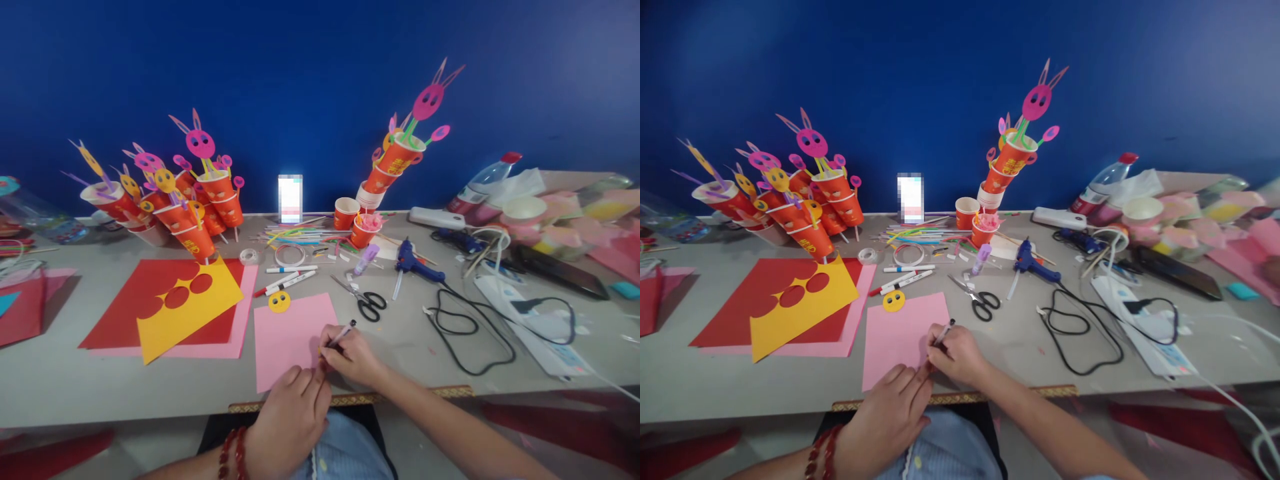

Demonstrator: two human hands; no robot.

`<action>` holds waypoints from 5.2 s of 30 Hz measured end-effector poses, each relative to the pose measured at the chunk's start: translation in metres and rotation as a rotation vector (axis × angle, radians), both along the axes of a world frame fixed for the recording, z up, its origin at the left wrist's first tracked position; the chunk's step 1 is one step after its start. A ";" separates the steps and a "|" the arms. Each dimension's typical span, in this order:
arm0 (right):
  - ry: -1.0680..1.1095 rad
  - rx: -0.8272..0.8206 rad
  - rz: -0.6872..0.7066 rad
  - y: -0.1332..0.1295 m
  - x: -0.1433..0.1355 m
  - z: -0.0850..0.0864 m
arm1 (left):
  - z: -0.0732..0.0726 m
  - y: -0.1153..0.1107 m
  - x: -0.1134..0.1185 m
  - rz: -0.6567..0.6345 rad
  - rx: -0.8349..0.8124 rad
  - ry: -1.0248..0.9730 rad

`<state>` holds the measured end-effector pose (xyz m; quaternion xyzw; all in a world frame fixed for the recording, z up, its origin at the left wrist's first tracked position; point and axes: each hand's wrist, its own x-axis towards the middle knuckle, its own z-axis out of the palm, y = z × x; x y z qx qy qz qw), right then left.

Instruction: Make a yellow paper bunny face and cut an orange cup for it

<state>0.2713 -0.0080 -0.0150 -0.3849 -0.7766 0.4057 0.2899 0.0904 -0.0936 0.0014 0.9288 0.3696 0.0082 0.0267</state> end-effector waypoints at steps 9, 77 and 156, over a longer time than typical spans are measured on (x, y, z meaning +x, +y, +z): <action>-0.001 0.011 -0.013 0.002 0.000 -0.001 | 0.011 0.004 0.000 -0.007 -0.006 -0.012; 0.081 -0.030 -0.149 0.000 0.001 -0.003 | 0.022 0.006 -0.002 -0.010 -0.089 0.014; -0.013 0.429 -0.299 -0.062 -0.014 0.002 | 0.032 0.124 -0.033 -0.187 -0.936 -0.532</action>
